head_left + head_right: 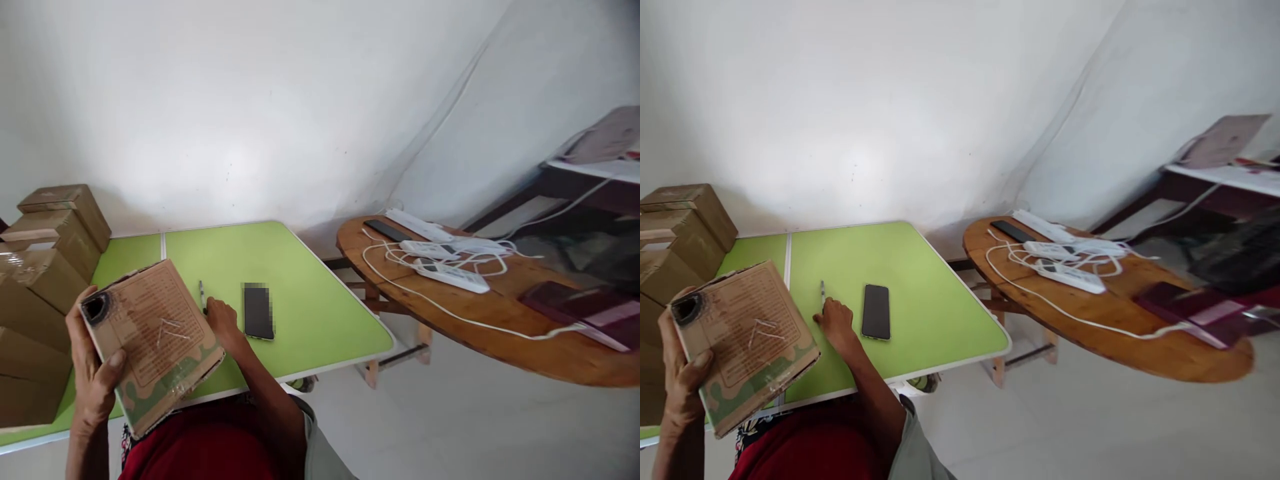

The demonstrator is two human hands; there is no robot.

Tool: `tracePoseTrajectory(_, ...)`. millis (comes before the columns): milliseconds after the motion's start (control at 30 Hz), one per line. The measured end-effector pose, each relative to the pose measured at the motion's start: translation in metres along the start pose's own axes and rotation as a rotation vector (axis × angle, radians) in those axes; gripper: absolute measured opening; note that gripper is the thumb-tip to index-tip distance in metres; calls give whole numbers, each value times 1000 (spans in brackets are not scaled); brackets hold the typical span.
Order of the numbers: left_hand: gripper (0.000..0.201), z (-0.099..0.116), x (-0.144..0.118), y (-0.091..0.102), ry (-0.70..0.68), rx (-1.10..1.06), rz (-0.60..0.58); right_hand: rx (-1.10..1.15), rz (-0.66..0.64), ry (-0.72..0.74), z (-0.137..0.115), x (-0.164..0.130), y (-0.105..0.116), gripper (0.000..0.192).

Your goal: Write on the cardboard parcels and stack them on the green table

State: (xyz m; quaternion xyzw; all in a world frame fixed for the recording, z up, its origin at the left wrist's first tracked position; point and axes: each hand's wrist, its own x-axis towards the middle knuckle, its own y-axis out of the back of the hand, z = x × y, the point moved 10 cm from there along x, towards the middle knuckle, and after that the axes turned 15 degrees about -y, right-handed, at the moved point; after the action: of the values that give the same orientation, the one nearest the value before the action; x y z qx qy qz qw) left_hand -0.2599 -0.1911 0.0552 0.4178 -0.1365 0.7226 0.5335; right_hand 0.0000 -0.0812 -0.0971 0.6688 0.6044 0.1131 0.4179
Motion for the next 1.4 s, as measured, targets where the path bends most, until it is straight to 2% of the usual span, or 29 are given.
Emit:
tracePoseTrajectory(67, 91, 2, 0, -2, 5, -64, -21, 38, -24, -2, -3, 5, -5, 24)
tracePoseTrajectory(133, 88, 6, 2, -1, -9, -54, -40, 112, -30, 5, -1, 9, 1, 33)
tracePoseTrajectory(200, 87, 10, 3, 0, -35, -32, -57, 228, -1, 24, 1, 9, 21, 32)
tracePoseTrajectory(267, 86, 12, 3, -1, -62, -18, -77, 372, 65, 58, -1, -1, 53, 27)
tracePoseTrajectory(333, 85, 15, 2, -4, -88, -13, -96, 678, 87, 183, -12, -24, 87, 28)
tracePoseTrajectory(400, 84, 17, 1, -6, -113, -7, -110, 1082, -16, 410, -32, -59, 113, 32)
tracePoseTrajectory(433, 83, 19, 0, -7, -122, -5, -115, 1206, -105, 514, -44, -77, 119, 34)
tracePoseTrajectory(500, 82, 23, 0, -8, -140, -1, -119, 1285, -221, 643, -66, -108, 120, 34)
tracePoseTrajectory(533, 81, 25, 0, -7, -146, -1, -119, 1289, -206, 669, -71, -119, 121, 32)
tracePoseTrajectory(600, 79, 29, -1, -7, -149, -10, -121, 1278, -48, 677, -69, -132, 126, 31)
tracePoseTrajectory(667, 76, 32, -2, -8, -127, -28, -121, 1167, 135, 653, -65, -137, 132, 34)
tracePoseTrajectory(700, 73, 33, -4, -10, -106, -38, -121, 1074, 178, 638, -65, -138, 134, 36)
tracePoseTrajectory(767, 68, 36, -7, -16, -57, -45, -124, 869, 147, 610, -72, -136, 131, 42)
tracePoseTrajectory(833, 66, 43, -9, -28, -43, -32, -154, 701, 82, 579, -77, -137, 128, 56)
tracePoseTrajectory(900, 67, 56, -10, -42, -96, -3, -210, 575, 81, 549, -80, -142, 130, 79)
tracePoseTrajectory(967, 67, 70, -10, -54, -176, 23, -257, 488, 100, 536, -81, -149, 133, 90)
tracePoseTrajectory(1033, 65, 78, -10, -62, -223, 30, -272, 457, 92, 534, -82, -154, 133, 85)
tracePoseTrajectory(1100, 60, 79, -9, -64, -209, 17, -259, 457, 96, 528, -80, -158, 133, 73)
tracePoseTrajectory(1200, 49, 76, -8, -62, -133, -17, -202, 464, 129, 519, -77, -161, 132, 59)
tracePoseTrajectory(1400, 38, 81, -3, -51, 4, -1, -54, 414, 206, 557, -83, -168, 132, 49)
